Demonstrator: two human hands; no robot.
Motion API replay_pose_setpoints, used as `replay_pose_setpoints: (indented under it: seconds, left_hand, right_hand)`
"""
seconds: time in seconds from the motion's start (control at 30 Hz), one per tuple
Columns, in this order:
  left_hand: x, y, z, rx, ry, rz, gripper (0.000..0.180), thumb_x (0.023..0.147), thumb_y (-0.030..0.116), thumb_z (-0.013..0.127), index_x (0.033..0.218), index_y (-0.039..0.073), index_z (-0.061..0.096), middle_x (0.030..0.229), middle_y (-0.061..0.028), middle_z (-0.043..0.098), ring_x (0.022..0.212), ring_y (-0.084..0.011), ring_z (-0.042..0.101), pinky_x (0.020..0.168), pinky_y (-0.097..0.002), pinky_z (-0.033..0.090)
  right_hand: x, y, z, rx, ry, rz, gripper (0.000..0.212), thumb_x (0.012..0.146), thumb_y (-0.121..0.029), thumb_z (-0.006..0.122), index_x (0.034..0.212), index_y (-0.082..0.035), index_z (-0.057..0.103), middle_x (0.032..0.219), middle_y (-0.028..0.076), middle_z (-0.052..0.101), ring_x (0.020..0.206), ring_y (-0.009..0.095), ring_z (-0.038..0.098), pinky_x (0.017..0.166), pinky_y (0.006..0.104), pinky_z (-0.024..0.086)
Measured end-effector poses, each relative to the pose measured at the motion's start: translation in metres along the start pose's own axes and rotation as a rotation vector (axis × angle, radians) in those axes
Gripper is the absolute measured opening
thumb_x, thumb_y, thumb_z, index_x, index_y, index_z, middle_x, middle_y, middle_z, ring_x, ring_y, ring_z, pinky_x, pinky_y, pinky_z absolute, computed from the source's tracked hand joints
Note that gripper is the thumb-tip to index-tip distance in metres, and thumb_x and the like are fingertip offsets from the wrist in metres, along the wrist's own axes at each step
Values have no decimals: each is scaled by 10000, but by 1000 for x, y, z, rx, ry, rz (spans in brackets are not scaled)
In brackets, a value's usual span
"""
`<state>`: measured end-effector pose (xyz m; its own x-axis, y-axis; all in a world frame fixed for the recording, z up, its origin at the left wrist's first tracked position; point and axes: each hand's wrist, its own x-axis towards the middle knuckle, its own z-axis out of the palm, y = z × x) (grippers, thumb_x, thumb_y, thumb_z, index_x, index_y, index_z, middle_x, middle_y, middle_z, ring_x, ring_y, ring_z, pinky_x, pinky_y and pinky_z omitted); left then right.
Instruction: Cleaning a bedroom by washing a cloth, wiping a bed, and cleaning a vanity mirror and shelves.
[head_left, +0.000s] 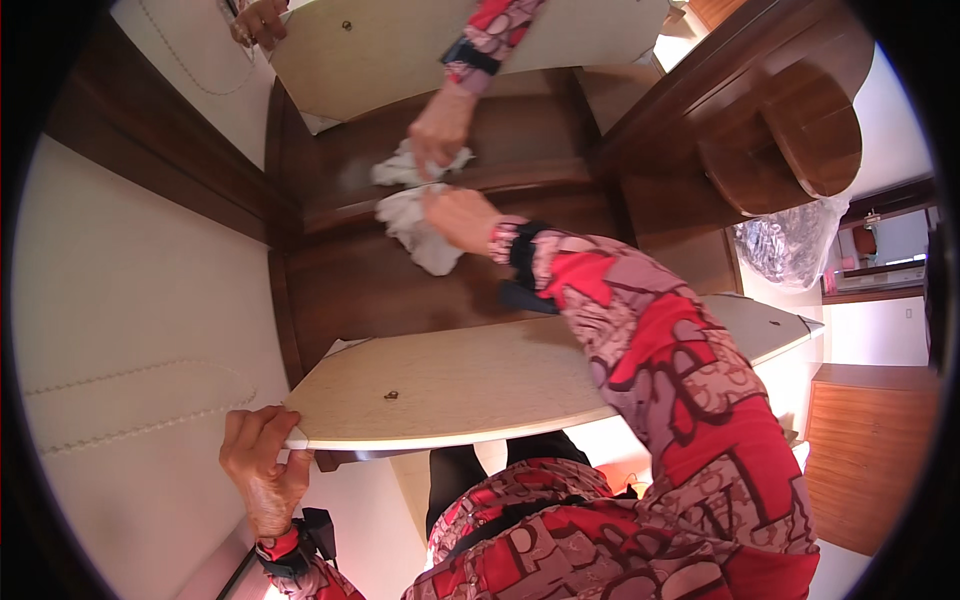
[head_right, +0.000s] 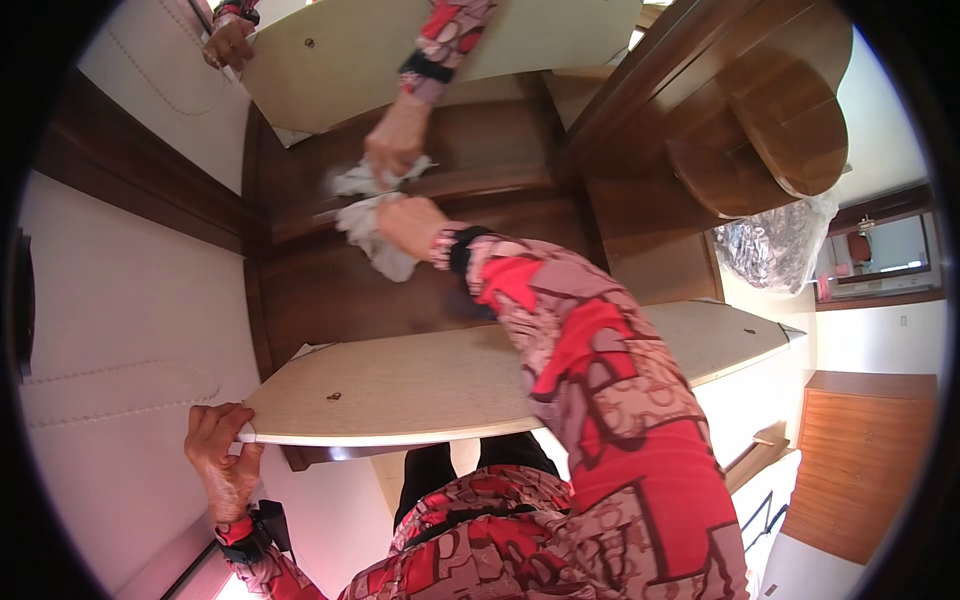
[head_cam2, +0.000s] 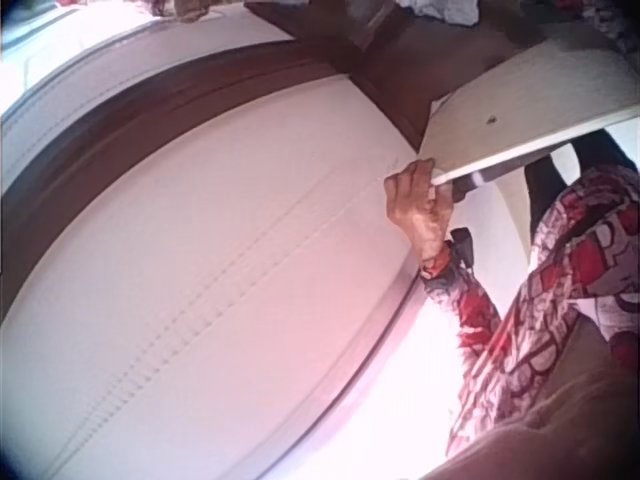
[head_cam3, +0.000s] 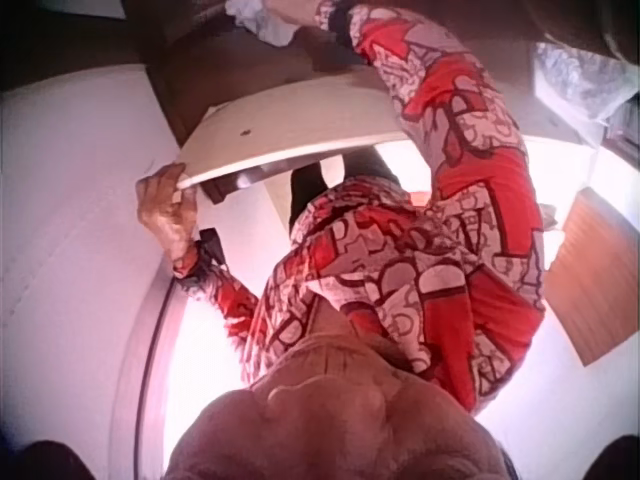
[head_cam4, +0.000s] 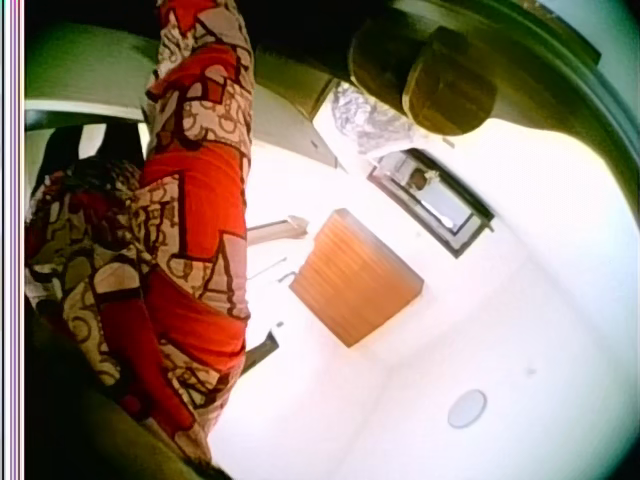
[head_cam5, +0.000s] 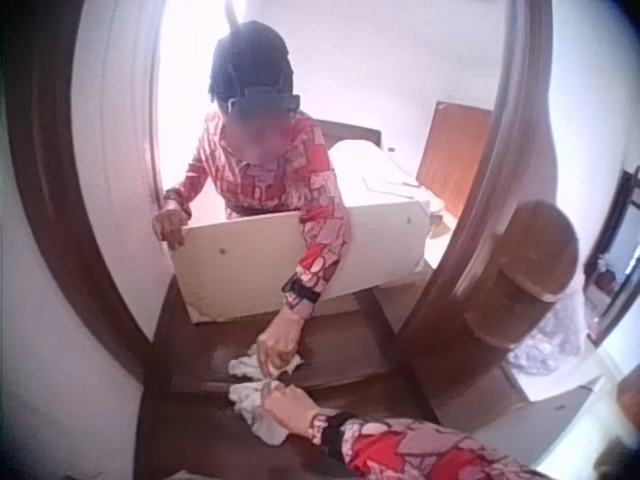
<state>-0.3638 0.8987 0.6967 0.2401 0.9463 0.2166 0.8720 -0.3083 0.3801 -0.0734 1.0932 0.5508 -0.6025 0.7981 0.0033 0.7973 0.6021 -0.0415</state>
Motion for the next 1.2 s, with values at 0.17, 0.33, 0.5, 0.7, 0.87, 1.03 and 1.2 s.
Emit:
replay_pose_setpoints:
  seconds: [0.17,0.33,0.5,0.7,0.87,1.03,1.2]
  left_hand:
    - [12,3,-3,3,-38,-8,257,545,86,709,781,51,615,800,-100,607,743,-278,539,607,-354,448]
    - [23,-1,-3,-26,-31,53,255,562,67,680,803,32,605,795,-113,588,761,-292,539,650,-365,447]
    - [15,2,0,-109,-75,-118,271,585,78,668,835,8,591,837,-136,575,791,-309,549,706,-368,448]
    - [21,-5,3,-45,-50,-97,281,679,216,692,823,0,585,976,-170,580,783,-282,556,702,-360,460]
    - [30,3,9,-172,20,-187,361,698,308,696,788,-22,581,1224,-202,486,718,-217,542,656,-313,463]
    - [22,-2,-2,-114,21,-244,345,698,294,700,791,-17,584,1237,-201,478,729,-215,537,642,-309,460]
    - [28,-7,4,-159,-65,-146,312,679,235,717,834,-1,584,1079,-188,562,809,-259,546,682,-345,460]
  right_hand:
    - [-104,103,-11,-161,-166,320,265,715,5,499,959,110,489,718,228,601,712,328,634,560,401,511]
    - [-155,135,-22,-24,-361,474,164,677,-63,578,794,51,595,792,229,617,772,361,624,676,424,508]
    - [-128,96,18,190,-346,418,703,693,-153,614,1284,16,274,1006,321,528,908,432,566,757,439,484]
    - [-126,110,38,-167,-407,353,579,710,-77,580,1252,-13,386,921,328,558,855,394,606,712,409,507]
    - [-147,172,37,53,-664,677,306,708,-137,604,984,-8,638,916,215,634,891,284,630,747,395,508]
    - [-91,114,23,439,-782,918,159,671,-124,641,803,-44,680,894,185,649,818,248,654,661,347,535]
    - [-102,60,-31,225,-153,197,423,724,-64,543,1107,62,417,773,259,579,706,391,601,613,428,502]
